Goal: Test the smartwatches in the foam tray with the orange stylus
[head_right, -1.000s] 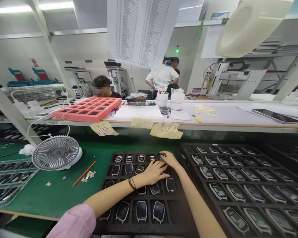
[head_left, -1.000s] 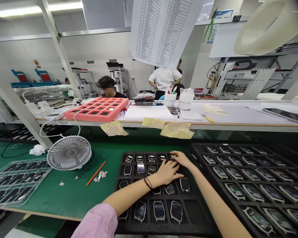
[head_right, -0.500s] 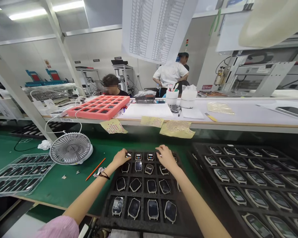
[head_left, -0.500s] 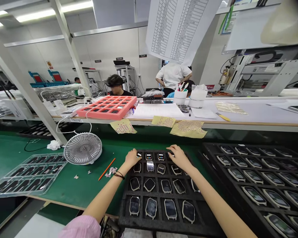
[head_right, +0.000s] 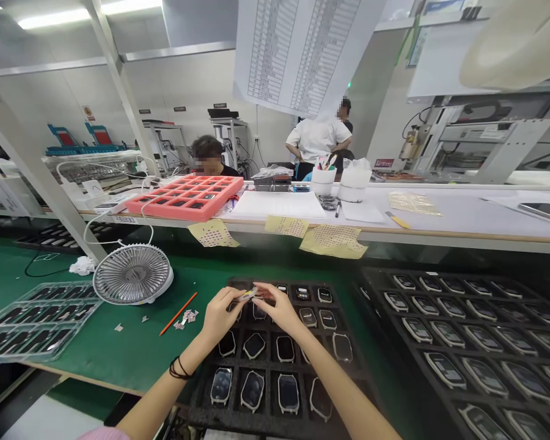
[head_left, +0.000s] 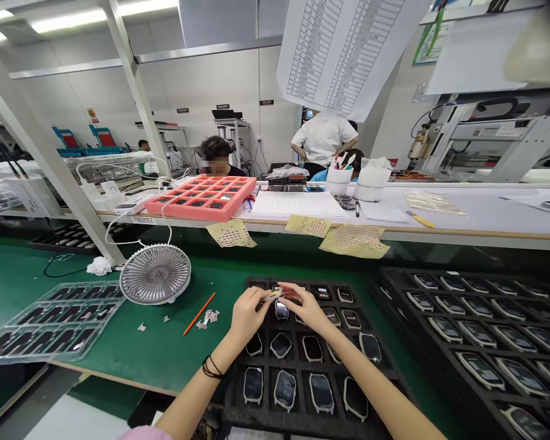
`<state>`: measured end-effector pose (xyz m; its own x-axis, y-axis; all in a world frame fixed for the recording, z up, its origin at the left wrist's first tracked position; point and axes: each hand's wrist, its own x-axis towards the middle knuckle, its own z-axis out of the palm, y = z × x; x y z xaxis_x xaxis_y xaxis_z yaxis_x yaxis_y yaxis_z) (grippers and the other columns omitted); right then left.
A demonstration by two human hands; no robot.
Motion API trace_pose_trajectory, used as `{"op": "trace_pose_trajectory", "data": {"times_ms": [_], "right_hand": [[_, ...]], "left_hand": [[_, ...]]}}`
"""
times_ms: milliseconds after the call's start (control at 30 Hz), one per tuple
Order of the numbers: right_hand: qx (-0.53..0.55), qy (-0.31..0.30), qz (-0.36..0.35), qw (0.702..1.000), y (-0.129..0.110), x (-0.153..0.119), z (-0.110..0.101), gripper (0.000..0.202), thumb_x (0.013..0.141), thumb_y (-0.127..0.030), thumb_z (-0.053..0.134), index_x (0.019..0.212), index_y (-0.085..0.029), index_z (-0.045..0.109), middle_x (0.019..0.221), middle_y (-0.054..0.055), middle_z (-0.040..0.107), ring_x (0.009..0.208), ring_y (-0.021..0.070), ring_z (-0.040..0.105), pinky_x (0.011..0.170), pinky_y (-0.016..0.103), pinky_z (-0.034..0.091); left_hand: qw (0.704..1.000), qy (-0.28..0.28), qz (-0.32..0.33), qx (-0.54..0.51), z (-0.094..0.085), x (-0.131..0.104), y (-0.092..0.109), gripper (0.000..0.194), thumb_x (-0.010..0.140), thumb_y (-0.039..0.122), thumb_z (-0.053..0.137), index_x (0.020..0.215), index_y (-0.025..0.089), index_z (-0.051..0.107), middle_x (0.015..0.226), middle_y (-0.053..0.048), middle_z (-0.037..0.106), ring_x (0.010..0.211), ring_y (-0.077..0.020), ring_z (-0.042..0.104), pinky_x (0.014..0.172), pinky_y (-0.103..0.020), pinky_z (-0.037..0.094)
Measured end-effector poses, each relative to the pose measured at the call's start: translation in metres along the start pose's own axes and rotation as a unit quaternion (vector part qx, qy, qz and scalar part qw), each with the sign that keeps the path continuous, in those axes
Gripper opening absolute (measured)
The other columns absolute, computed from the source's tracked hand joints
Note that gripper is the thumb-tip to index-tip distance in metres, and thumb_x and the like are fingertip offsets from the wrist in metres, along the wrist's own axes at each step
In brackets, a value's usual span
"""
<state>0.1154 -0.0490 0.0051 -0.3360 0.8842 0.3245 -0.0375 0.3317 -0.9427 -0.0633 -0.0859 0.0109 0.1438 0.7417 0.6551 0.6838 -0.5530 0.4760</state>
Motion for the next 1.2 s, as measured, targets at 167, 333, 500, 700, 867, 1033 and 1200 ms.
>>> {"op": "trace_pose_trajectory", "data": {"times_ms": [167,333,500,700,867,1033,1200], "right_hand": [[0.162,-0.005,0.098,0.982,-0.001,-0.010,0.015,0.030,0.071,-0.041,0.073,0.095,-0.024,0.071,0.094,0.004,0.071,0.090,0.0213,0.065,0.079,0.032,0.053],[0.254,0.033,0.150,0.955,-0.006,-0.015,0.022,0.029,0.070,-0.045,0.074,0.083,-0.019,0.071,0.078,0.004,0.070,0.068,0.0168,0.065,0.066,0.029,0.053],[0.332,0.039,0.179,0.926,-0.016,-0.015,0.021,0.034,0.069,-0.040,0.076,0.095,-0.018,0.069,0.068,0.001,0.065,0.052,0.0110,0.055,0.050,0.023,0.047],[0.359,0.016,0.180,0.916,-0.026,-0.021,0.029,0.037,0.075,-0.036,0.071,0.108,-0.020,0.064,0.060,-0.003,0.058,0.043,0.0082,0.045,0.042,0.022,0.037],[0.367,0.013,0.170,0.914,-0.034,-0.026,0.032,0.028,0.081,-0.034,0.066,0.105,-0.019,0.064,0.057,-0.003,0.054,0.041,0.0070,0.040,0.041,0.021,0.032],[0.375,0.010,0.170,0.911,-0.041,-0.031,0.035,0.024,0.082,-0.032,0.064,0.103,-0.019,0.062,0.058,-0.003,0.055,0.039,0.0064,0.040,0.040,0.021,0.031],[0.398,-0.005,0.160,0.903,-0.051,-0.033,0.038,0.024,0.081,-0.030,0.064,0.102,-0.019,0.061,0.063,-0.002,0.059,0.040,0.0073,0.043,0.040,0.021,0.035]], "left_hand": [[0.993,-0.011,-0.084,-0.079,0.002,-0.007,0.023,0.017,0.088,0.033,0.055,0.088,0.019,0.065,0.077,-0.003,0.065,0.062,-0.0144,0.057,0.053,-0.023,0.044],[0.973,-0.102,-0.161,0.129,-0.033,-0.007,-0.004,0.028,0.098,0.029,0.032,0.098,0.020,0.060,0.098,-0.004,0.064,0.090,-0.0154,0.060,0.077,-0.023,0.048],[0.873,-0.134,-0.323,0.340,-0.070,-0.018,-0.067,0.018,0.090,0.019,0.042,0.099,0.012,0.056,0.105,-0.017,0.056,0.103,-0.0299,0.053,0.077,-0.037,0.049],[0.826,-0.201,-0.378,0.368,-0.073,-0.031,-0.097,0.018,0.088,0.011,0.040,0.097,0.007,0.055,0.101,-0.019,0.058,0.102,-0.0304,0.056,0.076,-0.036,0.048],[0.829,-0.238,-0.381,0.332,-0.077,-0.025,-0.107,0.017,0.085,0.007,0.045,0.098,0.007,0.056,0.102,-0.020,0.061,0.101,-0.0299,0.060,0.081,-0.036,0.045],[0.859,-0.252,-0.366,0.255,-0.090,-0.013,-0.111,0.016,0.083,0.005,0.045,0.090,0.007,0.060,0.091,-0.018,0.065,0.088,-0.0260,0.064,0.074,-0.031,0.045],[0.918,-0.222,-0.297,0.137,-0.099,-0.002,-0.064,0.023,0.091,0.024,0.040,0.093,0.014,0.061,0.089,-0.008,0.062,0.080,-0.0172,0.061,0.069,-0.024,0.044]]}}
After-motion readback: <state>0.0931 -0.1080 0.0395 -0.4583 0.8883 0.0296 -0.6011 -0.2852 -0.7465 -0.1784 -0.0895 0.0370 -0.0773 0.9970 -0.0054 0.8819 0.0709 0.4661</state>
